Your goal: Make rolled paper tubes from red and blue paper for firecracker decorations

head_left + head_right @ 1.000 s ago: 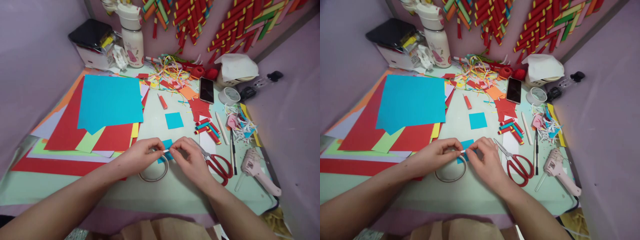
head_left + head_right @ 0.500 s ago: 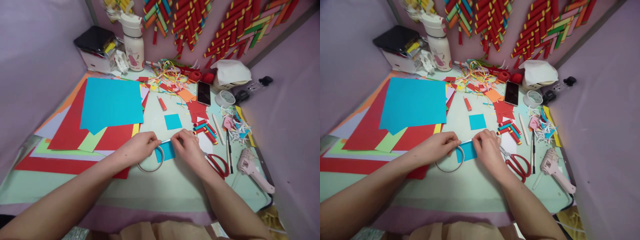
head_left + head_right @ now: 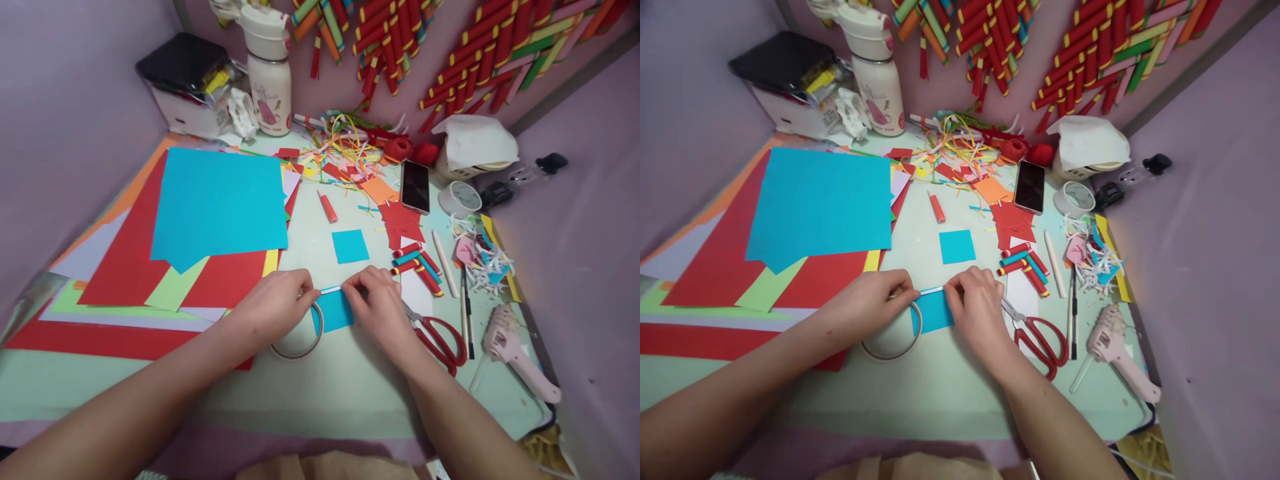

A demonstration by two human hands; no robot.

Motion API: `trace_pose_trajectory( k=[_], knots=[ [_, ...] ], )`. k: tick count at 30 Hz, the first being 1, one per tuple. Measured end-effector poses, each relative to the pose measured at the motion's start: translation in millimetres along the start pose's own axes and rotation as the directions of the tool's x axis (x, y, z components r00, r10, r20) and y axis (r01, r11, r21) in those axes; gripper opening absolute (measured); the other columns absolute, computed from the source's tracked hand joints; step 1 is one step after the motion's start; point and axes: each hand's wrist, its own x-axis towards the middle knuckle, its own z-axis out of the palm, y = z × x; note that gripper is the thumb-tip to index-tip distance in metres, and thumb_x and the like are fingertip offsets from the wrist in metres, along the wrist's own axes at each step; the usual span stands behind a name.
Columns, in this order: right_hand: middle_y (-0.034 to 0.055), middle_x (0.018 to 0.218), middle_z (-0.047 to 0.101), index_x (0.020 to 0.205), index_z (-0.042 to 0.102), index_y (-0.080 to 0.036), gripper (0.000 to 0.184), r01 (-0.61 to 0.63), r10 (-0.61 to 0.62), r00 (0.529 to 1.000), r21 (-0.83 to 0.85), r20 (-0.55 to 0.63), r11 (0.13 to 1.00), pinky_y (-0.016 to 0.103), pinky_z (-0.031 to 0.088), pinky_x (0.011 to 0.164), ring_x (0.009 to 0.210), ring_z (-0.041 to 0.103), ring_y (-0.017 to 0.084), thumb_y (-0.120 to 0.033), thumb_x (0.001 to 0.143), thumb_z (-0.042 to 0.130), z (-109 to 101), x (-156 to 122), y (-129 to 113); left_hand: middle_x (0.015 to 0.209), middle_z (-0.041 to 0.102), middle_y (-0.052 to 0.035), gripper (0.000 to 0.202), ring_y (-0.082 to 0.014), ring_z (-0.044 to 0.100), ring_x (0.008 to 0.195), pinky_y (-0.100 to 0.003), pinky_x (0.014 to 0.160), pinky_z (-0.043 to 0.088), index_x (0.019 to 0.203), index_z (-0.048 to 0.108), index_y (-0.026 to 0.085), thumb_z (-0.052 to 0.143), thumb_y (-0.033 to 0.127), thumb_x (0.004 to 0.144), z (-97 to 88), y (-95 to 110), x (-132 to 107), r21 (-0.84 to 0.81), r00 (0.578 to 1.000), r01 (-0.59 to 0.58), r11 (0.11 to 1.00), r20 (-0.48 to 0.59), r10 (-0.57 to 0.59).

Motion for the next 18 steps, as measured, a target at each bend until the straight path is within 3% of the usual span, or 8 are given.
trace_pose_trajectory(
  k=[18],
  knots=[
    [0.0012, 0.077, 0.06, 0.069, 0.059, -0.022, 0.017, -0.024, 0.024, 1.0, 0.006, -0.01, 1.0, 0.035, 0.031, 0.074, 0.081, 0.05, 0.019, -0.027, 0.085, 0.053, 2.9, 0.3, -1.2, 0.074, 0.062, -0.0066, 0.025, -0.0196, 0.053, 0.065, -0.027, 0.05, 0.027, 0.072, 0.055, 0.02, 0.045, 0.04, 0.084, 4.1, -0.5, 0.5, 0.035, 0.999, 0.004, 0.999, -0.038, -0.002]
  ],
)
